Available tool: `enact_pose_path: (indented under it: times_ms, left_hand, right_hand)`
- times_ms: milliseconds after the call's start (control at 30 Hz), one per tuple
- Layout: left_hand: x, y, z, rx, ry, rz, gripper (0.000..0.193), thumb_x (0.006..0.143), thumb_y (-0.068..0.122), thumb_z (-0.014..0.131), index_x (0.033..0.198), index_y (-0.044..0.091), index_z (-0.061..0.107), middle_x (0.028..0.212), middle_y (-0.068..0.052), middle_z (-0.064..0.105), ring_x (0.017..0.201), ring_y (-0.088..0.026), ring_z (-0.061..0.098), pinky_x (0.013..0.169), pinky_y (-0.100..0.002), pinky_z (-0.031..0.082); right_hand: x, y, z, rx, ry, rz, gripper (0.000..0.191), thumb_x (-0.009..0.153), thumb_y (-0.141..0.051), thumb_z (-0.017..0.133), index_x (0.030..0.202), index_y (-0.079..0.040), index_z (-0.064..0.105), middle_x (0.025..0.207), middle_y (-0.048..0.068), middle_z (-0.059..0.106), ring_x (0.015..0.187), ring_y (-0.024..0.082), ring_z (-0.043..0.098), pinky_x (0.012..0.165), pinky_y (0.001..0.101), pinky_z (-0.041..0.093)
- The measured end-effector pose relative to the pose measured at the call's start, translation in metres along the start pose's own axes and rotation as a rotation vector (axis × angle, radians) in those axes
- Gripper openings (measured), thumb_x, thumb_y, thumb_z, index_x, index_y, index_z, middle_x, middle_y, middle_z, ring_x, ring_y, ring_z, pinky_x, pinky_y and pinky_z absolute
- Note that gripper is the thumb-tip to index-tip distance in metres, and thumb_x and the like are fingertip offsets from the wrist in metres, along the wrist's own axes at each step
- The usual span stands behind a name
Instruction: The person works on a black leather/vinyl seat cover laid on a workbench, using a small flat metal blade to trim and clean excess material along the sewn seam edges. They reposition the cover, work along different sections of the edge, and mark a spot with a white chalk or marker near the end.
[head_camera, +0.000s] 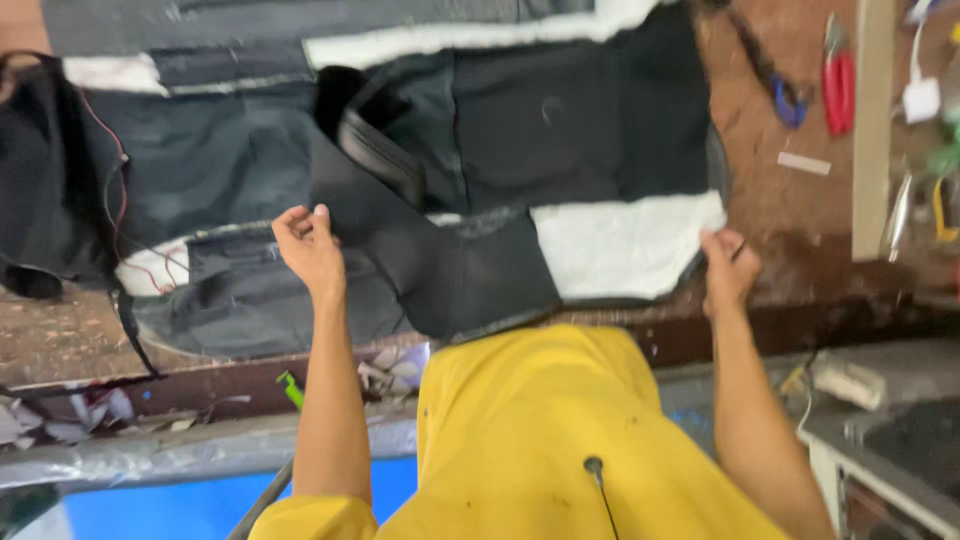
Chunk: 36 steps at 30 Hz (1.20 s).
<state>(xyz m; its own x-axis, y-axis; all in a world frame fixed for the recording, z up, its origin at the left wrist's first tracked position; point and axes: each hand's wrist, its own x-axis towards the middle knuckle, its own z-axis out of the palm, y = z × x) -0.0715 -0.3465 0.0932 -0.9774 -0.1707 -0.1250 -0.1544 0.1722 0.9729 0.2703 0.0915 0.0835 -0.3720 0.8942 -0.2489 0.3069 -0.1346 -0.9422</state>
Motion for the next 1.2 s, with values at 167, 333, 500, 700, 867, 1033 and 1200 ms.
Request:
enact_pose_path:
  times_ms: [167,333,500,700,867,1033,1200]
  left_hand:
    - [-0.036,-0.026,-0.002,0.311,-0.030,0.273,0.016,0.105,0.013,0.065,0.111,0.000,0.059,0.096,-0.009,0.063,0.084,-0.018,0.063,0.078,-0.035,0.052]
    - [-0.050,-0.036,0.006,0.710,-0.059,0.656,0.013,0.098,0.003,0.065,0.109,-0.002,0.060,0.101,-0.019,0.056,0.096,-0.036,0.057,0.087,-0.046,0.046]
    - [-0.052,-0.040,0.011,0.678,-0.069,0.613,0.014,0.099,0.001,0.062,0.112,-0.004,0.058,0.104,-0.020,0.053,0.100,-0.037,0.057,0.088,-0.047,0.047]
    - [-0.054,-0.042,0.014,0.715,-0.067,0.587,0.017,0.098,0.001,0.061,0.114,-0.004,0.059,0.105,-0.020,0.053,0.100,-0.037,0.057,0.087,-0.047,0.047]
    - [-0.056,-0.039,0.021,0.729,-0.057,0.594,0.015,0.099,0.002,0.062,0.113,-0.004,0.059,0.105,-0.020,0.053,0.099,-0.037,0.058,0.086,-0.047,0.047]
    - [-0.054,-0.038,0.022,0.712,-0.056,0.616,0.019,0.098,0.001,0.061,0.117,-0.005,0.059,0.103,-0.020,0.053,0.096,-0.037,0.058,0.083,-0.048,0.048]
    - [-0.045,-0.041,0.026,0.689,-0.073,0.637,0.021,0.102,-0.001,0.059,0.121,-0.008,0.057,0.102,-0.020,0.051,0.092,-0.037,0.058,0.079,-0.047,0.048]
  right_hand:
    - [0.002,-0.011,-0.003,-0.003,0.036,0.253,0.025,0.089,-0.021,0.084,0.103,-0.006,0.070,0.087,-0.003,0.066,0.070,0.006,0.053,0.050,0.0222,0.032]
    - [0.007,-0.019,-0.005,-0.026,0.038,0.288,0.025,0.084,-0.021,0.084,0.100,-0.008,0.070,0.084,-0.003,0.068,0.066,0.005,0.057,0.046,0.0183,0.037]
    - [0.014,-0.018,-0.014,0.040,-0.018,0.330,0.022,0.084,-0.018,0.082,0.100,-0.008,0.070,0.083,-0.002,0.066,0.063,0.005,0.052,0.043,0.0178,0.028]
    - [0.019,-0.016,-0.023,0.081,-0.048,0.352,0.019,0.086,-0.016,0.078,0.102,-0.008,0.072,0.084,-0.004,0.065,0.064,0.003,0.051,0.043,0.0175,0.027]
    - [0.024,-0.015,-0.025,0.068,-0.015,0.359,0.017,0.085,-0.016,0.076,0.101,-0.009,0.072,0.085,-0.004,0.066,0.064,0.003,0.053,0.042,0.0175,0.030]
    - [0.029,-0.008,-0.028,0.077,-0.008,0.359,0.015,0.085,-0.016,0.077,0.098,-0.009,0.072,0.085,-0.003,0.066,0.064,0.005,0.052,0.041,0.0190,0.027]
    - [0.032,-0.001,-0.034,0.037,-0.020,0.343,0.013,0.085,-0.016,0.075,0.095,-0.009,0.071,0.085,-0.003,0.066,0.066,0.006,0.055,0.042,0.0193,0.029]
